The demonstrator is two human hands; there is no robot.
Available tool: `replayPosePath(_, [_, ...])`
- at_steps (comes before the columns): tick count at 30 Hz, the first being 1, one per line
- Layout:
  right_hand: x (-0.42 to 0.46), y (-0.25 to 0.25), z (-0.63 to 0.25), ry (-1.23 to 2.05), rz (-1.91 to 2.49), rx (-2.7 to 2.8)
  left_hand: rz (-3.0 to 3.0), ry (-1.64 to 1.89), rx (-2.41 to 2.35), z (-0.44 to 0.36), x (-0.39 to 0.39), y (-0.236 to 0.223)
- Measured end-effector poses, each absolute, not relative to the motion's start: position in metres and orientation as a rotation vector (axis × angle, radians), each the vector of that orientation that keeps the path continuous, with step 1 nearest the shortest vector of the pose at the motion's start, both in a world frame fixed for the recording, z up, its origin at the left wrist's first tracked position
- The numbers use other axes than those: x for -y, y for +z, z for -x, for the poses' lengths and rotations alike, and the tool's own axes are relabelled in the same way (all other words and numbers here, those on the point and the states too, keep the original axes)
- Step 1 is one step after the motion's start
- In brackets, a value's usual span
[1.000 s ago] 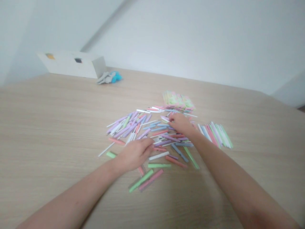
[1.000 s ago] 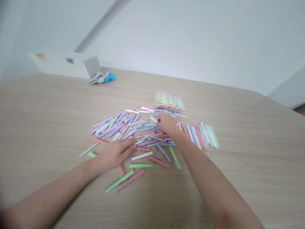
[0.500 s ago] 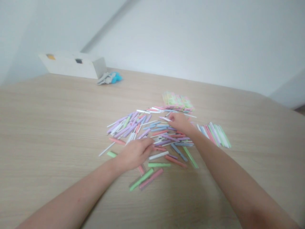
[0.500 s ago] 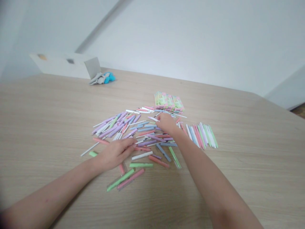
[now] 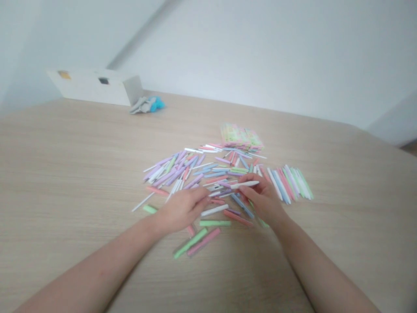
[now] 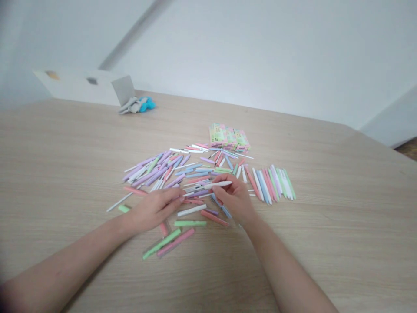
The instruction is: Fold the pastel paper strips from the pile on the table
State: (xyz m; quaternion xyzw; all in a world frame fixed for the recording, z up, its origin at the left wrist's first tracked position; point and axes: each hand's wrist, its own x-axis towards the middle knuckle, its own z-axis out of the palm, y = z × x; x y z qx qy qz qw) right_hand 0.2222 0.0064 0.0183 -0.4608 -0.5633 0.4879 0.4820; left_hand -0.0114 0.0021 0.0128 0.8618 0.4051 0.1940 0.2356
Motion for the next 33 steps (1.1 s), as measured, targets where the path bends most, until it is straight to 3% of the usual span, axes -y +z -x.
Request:
replayPosePath(12, [0.002,0.018,-0.22,1.191,1.151,1.468,-2.405,0.487,-1.1,0.011,0.0,0.014])
replayPosePath(20, [0.009,0.009,-0.213,1.437,1.181,1.476,-2.44,0.455,-1.053,0.012,-0.001,0.009])
replayPosePath(33, [0.012,0.005,-0.208,1.298,1.248,1.65,-2.481,0.432,-1.145,0.011,0.003,0.011])
